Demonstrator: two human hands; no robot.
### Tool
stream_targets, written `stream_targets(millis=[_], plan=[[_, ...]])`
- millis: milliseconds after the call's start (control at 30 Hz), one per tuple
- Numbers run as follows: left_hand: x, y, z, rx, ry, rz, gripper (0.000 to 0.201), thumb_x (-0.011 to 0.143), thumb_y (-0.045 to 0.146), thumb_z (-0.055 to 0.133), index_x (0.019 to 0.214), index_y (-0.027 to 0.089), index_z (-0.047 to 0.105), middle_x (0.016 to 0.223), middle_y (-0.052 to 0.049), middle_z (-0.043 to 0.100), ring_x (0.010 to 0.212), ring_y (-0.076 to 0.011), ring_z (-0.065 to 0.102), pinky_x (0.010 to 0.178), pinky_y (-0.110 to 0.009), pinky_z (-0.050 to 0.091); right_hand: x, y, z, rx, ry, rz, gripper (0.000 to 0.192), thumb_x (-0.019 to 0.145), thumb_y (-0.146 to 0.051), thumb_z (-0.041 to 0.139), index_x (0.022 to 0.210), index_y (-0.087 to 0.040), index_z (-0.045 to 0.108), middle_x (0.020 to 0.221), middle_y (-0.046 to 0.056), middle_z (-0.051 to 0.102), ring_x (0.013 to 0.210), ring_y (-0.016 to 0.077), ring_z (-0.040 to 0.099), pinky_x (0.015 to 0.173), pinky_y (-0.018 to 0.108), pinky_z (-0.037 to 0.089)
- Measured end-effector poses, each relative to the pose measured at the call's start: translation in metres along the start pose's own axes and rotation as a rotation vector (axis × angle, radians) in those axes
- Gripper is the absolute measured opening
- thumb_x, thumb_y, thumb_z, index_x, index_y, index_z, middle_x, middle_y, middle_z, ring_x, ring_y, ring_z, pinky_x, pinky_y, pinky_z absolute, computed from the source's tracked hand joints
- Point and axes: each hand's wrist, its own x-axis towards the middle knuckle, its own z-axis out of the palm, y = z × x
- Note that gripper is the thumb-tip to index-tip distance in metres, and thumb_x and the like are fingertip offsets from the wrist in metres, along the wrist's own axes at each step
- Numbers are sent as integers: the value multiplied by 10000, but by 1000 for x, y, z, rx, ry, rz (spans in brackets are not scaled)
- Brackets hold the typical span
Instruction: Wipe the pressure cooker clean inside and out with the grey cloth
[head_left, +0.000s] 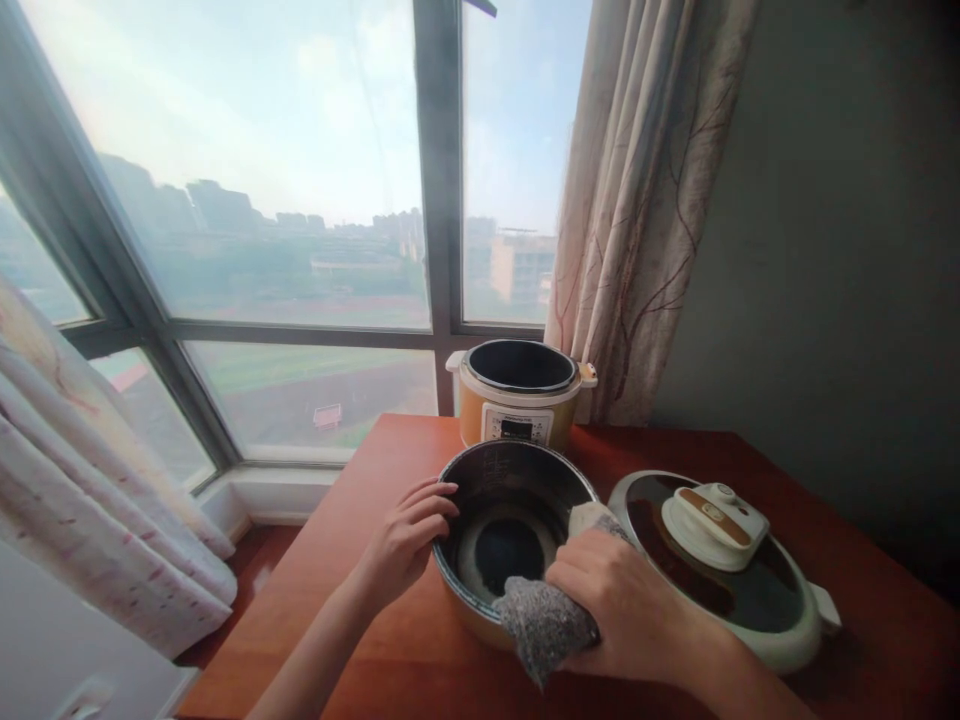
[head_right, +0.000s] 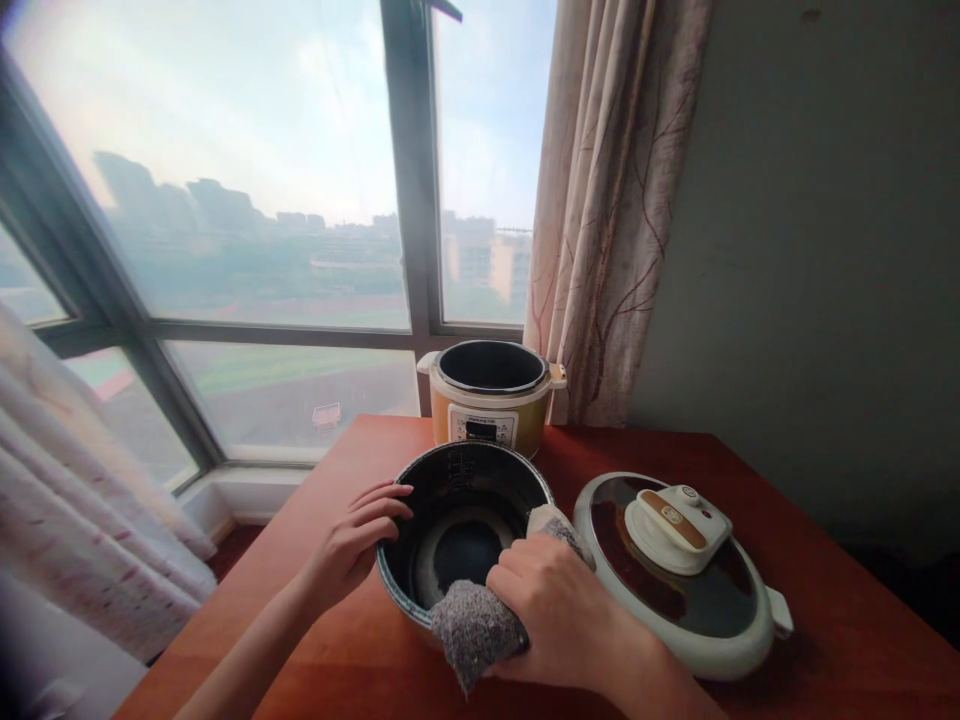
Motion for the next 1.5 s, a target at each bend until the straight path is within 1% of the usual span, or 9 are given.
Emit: stream_targets(millis=[167, 367, 567, 633, 733, 833, 1000, 1133, 1500], plan=[[-7, 18, -3, 180, 14, -19, 322, 914, 46, 448, 1078, 230, 655, 1236, -75, 713, 1346, -232, 517, 1146, -451, 378, -2, -4, 5, 10, 65, 29, 388, 735, -569, 754, 829, -225, 602, 866, 14, 657, 828, 217, 556, 733, 334, 269], [-5, 78, -2, 248, 46, -28, 309, 876, 42, 500, 1065, 220, 668, 1151, -62, 734, 1203, -230, 593, 1104, -422, 397, -3, -14, 11, 30, 138, 82, 340, 736, -517, 771, 828, -233, 608, 858, 7, 653, 818, 215, 540, 731, 335, 257], [-7, 116, 10, 199, 229, -455, 208, 903, 194, 518, 1055, 205, 659, 913, -76, 677, 809, -195, 642, 710, -298, 513, -5, -24, 14, 21, 176, 131, 299, 747, -478, 787, 833, -243, 624, 849, -4, 657, 809, 217, 536, 728, 341, 249], [-8, 111, 14, 36, 234, -697, 185, 935, 347, 524, 848, 208, 609, 719, -23, 612, 634, -165, 590, 580, -263, 461, -5, -26, 14, 19, 190, 146, 303, 725, -463, 812, 825, -244, 627, 844, -8, 660, 803, 216, 536, 724, 342, 247], [-9, 96, 21, -327, 218, -1028, 518, 905, 653, 466, 615, 223, 455, 534, 19, 461, 480, -135, 453, 467, -250, 353, -5, -29, 16, 15, 224, 163, 339, 687, -471, 845, 801, -244, 620, 831, -13, 661, 784, 214, 534, 711, 342, 243], [-6, 88, 30, -670, 191, -1200, 644, 774, 829, 491, 560, 225, 419, 475, 45, 365, 435, -107, 335, 430, -241, 266, -2, -33, 22, 5, 262, 154, 348, 703, -499, 833, 799, -245, 616, 815, -17, 659, 760, 211, 532, 702, 344, 238], [7, 95, 40, -732, 359, -1226, 567, 680, 683, 728, 572, 193, 463, 567, 33, 420, 572, -113, 386, 533, -223, 325, 2, -41, 33, -45, 341, 140, 373, 726, -543, 805, 795, -235, 606, 796, -2, 656, 732, 212, 530, 698, 351, 238], [12, 93, 37, -740, 374, -1251, 517, 678, 610, 734, 560, 196, 447, 565, 48, 363, 556, -99, 315, 505, -217, 260, 3, -43, 30, -46, 254, 142, 420, 759, -611, 760, 843, -222, 625, 828, 21, 676, 745, 219, 546, 685, 352, 238], [12, 27, 14, -859, 233, -1268, 369, 636, 481, 741, 615, 170, 544, 543, 56, 412, 505, -78, 312, 502, -200, 239, -5, -11, 0, 39, 5, 15, 470, 740, -645, 765, 904, -228, 621, 922, 8, 684, 853, 217, 578, 749, 336, 286]])
